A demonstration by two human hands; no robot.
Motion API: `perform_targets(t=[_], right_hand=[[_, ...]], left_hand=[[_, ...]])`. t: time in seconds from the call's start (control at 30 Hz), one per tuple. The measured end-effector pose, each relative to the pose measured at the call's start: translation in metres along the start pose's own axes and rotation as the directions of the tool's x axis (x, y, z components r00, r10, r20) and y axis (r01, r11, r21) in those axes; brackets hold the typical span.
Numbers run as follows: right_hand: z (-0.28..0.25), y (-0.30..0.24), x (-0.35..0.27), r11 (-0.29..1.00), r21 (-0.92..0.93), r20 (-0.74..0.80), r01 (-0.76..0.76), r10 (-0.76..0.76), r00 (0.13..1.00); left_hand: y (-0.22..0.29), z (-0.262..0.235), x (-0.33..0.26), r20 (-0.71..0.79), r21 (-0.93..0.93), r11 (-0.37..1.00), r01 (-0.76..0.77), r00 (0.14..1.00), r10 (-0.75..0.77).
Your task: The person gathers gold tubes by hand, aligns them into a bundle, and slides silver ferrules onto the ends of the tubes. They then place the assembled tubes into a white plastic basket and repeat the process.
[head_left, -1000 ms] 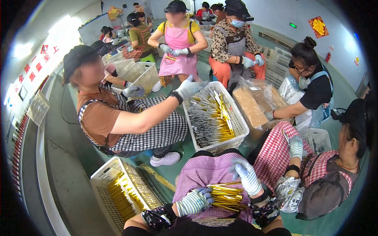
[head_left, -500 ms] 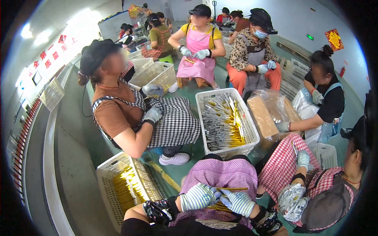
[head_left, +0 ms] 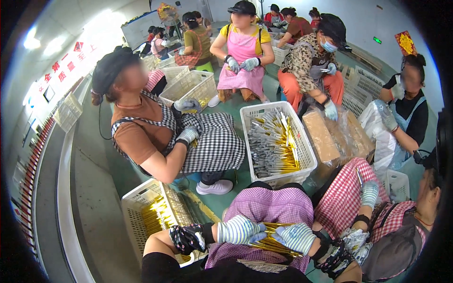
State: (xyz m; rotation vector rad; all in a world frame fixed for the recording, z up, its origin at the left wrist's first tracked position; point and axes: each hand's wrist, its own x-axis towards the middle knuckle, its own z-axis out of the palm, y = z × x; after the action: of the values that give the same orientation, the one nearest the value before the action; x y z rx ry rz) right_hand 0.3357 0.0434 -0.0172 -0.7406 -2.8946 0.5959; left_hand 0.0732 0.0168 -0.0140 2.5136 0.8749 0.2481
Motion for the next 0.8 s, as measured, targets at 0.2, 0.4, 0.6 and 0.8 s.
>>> perform_targets(t=[0.2, 0.4, 0.6, 0.8], right_hand=[[-0.031, 0.018, -0.043, 0.935, -0.204, -0.153, -0.291, 0.263, 0.953], [0.006, -0.004, -0.001, 0.989, -0.006, -0.005, -0.148, 0.148, 0.989], [0.024, -0.02, 0.004, 0.994, -0.058, -0.152, -0.09, 0.08, 0.985], [0.03, -0.034, -0.001, 0.995, -0.075, 0.061, 0.066, -0.062, 0.996]], left_hand=[[-0.034, -0.003, -0.044, 0.703, -0.614, 0.234, 0.754, 0.657, -0.272], [-0.004, 0.018, -0.014, 0.075, -0.046, 0.991, 0.124, 0.99, -0.12], [0.011, 0.033, -0.018, 0.082, -0.006, 0.998, 0.066, 0.994, -0.066], [0.019, 0.039, -0.014, 0.139, 0.14, 0.988, 0.059, 0.987, -0.078]])
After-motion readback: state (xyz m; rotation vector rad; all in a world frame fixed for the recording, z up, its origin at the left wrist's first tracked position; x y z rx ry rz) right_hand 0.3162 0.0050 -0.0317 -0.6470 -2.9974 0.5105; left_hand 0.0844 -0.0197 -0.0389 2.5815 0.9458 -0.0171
